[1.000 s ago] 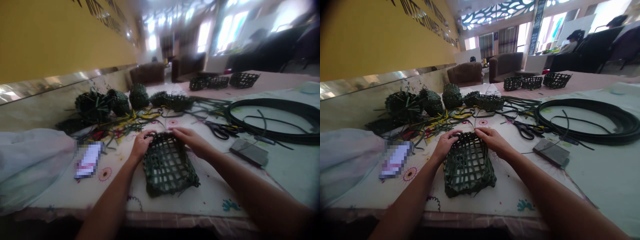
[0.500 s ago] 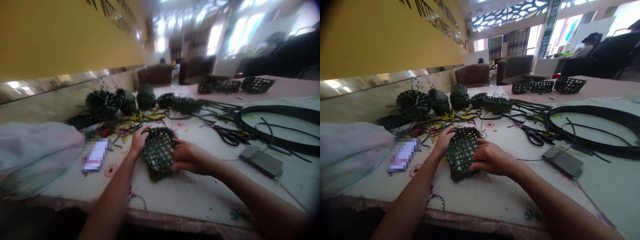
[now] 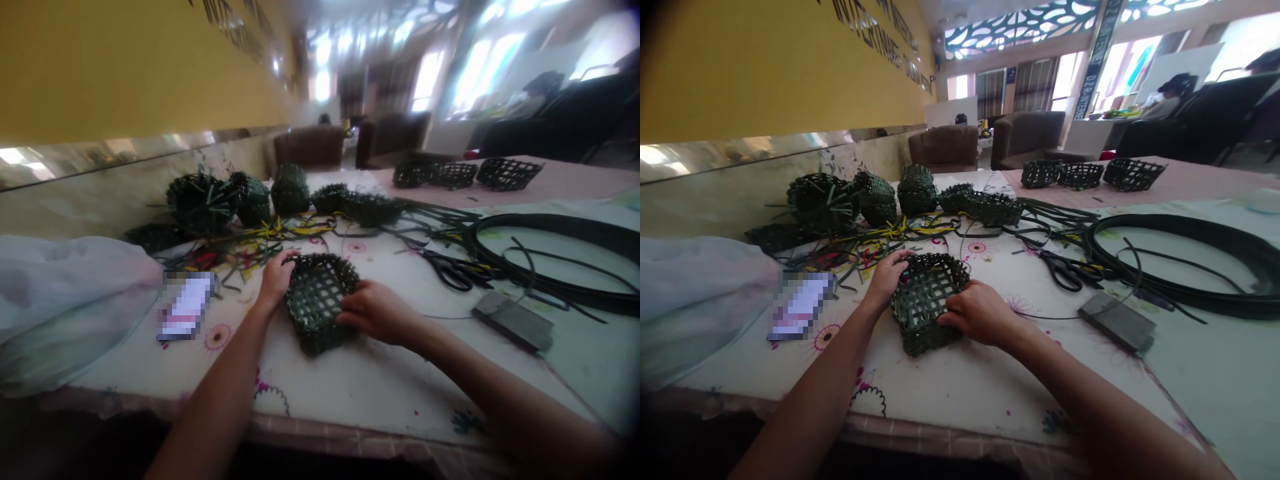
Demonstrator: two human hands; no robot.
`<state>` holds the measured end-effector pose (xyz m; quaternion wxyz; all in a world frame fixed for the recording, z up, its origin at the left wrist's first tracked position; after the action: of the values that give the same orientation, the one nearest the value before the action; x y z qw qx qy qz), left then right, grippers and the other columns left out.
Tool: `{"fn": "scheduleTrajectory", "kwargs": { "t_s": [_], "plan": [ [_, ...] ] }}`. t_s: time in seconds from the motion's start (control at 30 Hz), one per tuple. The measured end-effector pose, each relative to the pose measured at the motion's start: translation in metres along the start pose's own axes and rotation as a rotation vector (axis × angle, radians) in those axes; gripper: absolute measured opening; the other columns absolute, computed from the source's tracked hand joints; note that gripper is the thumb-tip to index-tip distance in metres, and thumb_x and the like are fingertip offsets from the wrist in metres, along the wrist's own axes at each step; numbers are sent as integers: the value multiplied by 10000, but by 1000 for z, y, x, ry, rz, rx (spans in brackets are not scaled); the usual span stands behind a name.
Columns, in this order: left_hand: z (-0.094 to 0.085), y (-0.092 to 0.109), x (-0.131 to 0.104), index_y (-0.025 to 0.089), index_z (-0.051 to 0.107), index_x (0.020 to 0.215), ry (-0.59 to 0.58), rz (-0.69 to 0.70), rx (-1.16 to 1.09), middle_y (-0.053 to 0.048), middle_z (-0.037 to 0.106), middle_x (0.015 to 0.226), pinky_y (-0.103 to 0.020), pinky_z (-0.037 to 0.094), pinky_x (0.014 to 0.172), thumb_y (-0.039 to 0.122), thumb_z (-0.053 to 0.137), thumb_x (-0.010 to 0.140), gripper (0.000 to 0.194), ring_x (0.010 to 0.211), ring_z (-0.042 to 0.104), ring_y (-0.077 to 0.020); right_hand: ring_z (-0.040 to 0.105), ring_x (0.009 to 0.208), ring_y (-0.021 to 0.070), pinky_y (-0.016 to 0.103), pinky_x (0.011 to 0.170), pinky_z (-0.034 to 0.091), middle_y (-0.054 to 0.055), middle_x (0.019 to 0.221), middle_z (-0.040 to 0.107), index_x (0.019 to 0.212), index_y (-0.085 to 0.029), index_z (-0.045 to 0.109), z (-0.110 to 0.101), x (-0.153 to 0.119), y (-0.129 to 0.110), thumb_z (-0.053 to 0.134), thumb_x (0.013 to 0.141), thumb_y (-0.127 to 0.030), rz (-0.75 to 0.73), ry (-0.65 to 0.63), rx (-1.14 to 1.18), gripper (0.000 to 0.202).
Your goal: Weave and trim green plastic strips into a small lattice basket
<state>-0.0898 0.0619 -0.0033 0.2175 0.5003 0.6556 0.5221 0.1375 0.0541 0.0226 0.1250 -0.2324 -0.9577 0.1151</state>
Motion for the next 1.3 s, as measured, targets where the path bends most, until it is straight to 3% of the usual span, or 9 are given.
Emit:
{"fn": "scheduleTrajectory", "kwargs": {
  "t_s": [0.2,0.4,0.6,0.83,0.97,1.1,1.23,1.3],
  "plan": [
    [1,-4,0,206,727,1046,2,4,28,-7,693,815,-248,457,643,173,517,742,372,623,561,-145,587,611,178,308,612,337,41,653,702,636,-213,700,0,13,-11,601,914,-393,139,-117,-135,346],
    [1,-7,2,217,736,1047,9,28,45,-14,717,899,-273,486,770,154,528,747,370,788,621,-182,680,788,240,321,690,420,97,821,763,776,-213,777,1,26,-18,594,904,-412,275,-277,-264,300],
    [1,-3,1,220,732,1046,5,47,78,-11,733,965,-295,488,869,130,515,758,372,922,644,-200,685,785,268,304,647,415,134,817,754,801,-157,782,3,35,-16,644,863,-409,306,-334,-252,294],
    [0,0,1,190,716,1072,0,76,123,-39,728,1069,-318,457,952,119,500,763,384,1022,636,-218,576,615,145,247,557,317,30,697,699,732,-187,720,-8,20,-12,606,905,-388,190,-291,-119,289],
    [0,0,2,174,705,1090,2,78,136,-56,723,1100,-319,453,956,124,500,767,386,1024,639,-221,498,597,120,243,591,308,1,645,621,680,-175,654,-15,4,-13,627,898,-304,19,-159,-14,255],
    [2,0,0,183,705,1093,12,67,149,-56,724,1099,-324,450,956,128,502,773,383,1024,640,-224,532,726,161,266,688,357,40,744,613,791,-164,652,-19,-9,-30,534,963,-402,-191,173,105,316],
    [3,4,-4,208,707,1088,33,57,161,-41,732,1055,-322,454,950,131,498,785,376,1018,643,-218,490,643,156,268,638,337,42,669,556,741,-159,592,-12,-14,-50,285,1049,-379,-117,582,84,488],
    [2,6,-7,226,707,1082,40,54,165,-30,735,1032,-316,459,942,130,500,786,373,1013,644,-212,454,572,152,280,594,294,31,595,530,662,-180,548,-1,-10,-56,236,1053,-419,-97,626,-42,554]
  ]
}}
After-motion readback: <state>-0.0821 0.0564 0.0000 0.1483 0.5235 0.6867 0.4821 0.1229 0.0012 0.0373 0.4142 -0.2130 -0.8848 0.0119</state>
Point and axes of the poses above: each hand's wrist, its own x-axis towards the middle knuckle, its own z-axis out of the palm, y = z × x, the point moved 3 cm from there along x, towards the middle knuckle
